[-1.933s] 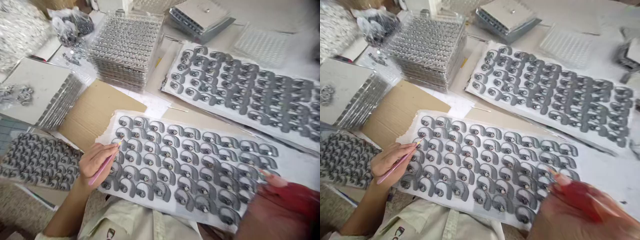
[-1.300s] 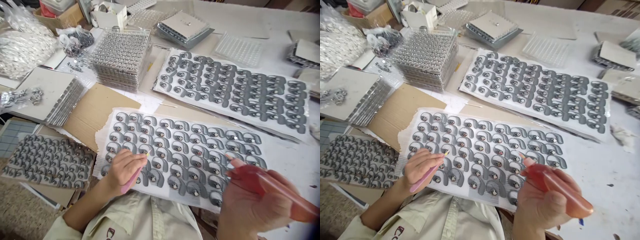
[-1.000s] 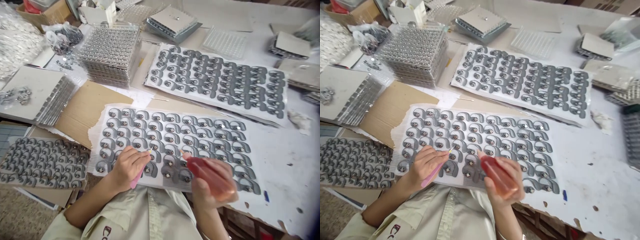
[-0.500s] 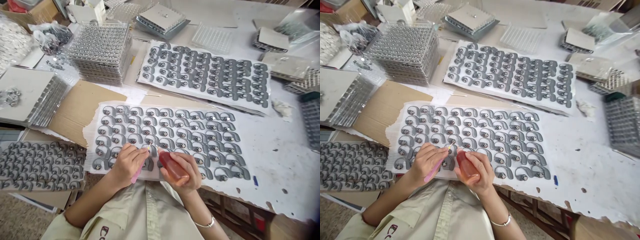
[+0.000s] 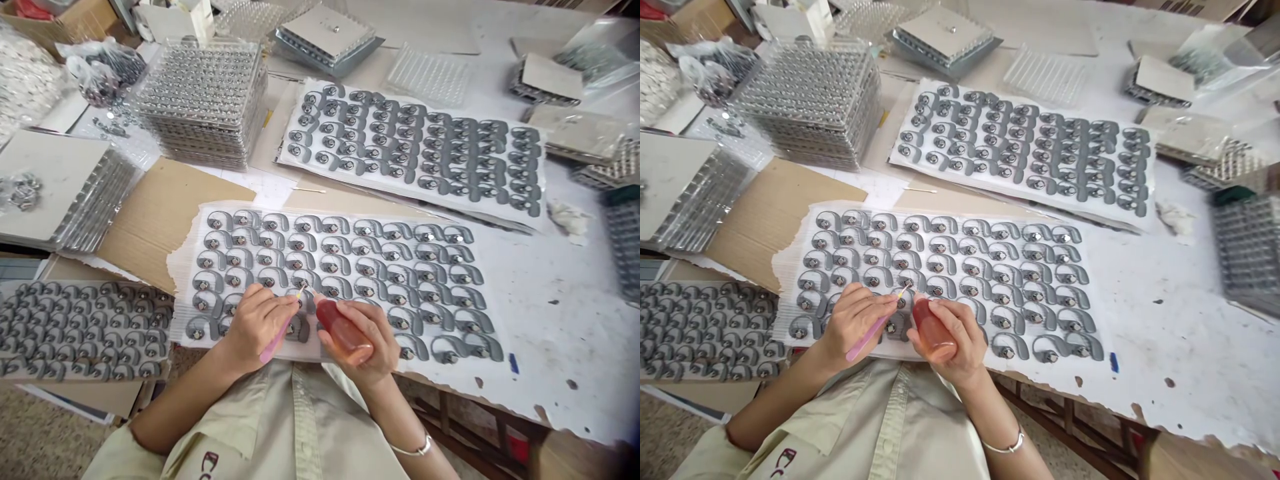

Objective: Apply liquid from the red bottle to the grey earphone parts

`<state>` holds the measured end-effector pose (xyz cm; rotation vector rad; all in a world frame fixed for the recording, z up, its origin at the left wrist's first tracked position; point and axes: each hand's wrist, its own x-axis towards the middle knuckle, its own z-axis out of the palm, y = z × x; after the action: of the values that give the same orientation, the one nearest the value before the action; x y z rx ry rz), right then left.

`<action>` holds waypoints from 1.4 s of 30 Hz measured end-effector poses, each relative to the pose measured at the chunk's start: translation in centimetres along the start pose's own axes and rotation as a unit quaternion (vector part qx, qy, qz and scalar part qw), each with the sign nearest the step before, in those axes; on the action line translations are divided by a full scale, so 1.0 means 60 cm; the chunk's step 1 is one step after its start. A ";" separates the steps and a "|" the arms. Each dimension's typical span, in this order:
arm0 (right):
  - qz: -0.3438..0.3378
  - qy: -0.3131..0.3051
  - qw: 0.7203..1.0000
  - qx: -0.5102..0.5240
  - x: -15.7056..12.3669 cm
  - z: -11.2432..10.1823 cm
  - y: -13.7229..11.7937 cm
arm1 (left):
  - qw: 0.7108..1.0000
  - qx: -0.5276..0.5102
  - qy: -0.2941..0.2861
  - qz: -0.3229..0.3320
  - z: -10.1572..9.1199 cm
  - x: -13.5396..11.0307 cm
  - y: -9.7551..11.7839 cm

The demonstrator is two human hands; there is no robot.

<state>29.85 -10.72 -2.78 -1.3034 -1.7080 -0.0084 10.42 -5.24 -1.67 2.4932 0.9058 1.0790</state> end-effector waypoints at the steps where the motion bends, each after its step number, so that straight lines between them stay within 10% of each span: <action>1: -0.002 0.001 1.000 -0.002 0.001 0.001 -0.001 | 1.000 0.000 0.002 0.001 0.001 0.000 0.000; 42: -0.044 0.000 0.998 -0.049 0.008 0.002 -0.012 | 1.000 0.008 0.003 -0.003 0.000 -0.002 -0.001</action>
<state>29.22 -10.60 -2.16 -1.2977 -1.7826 -0.1452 10.35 -5.27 -1.74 2.5004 0.9275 1.0812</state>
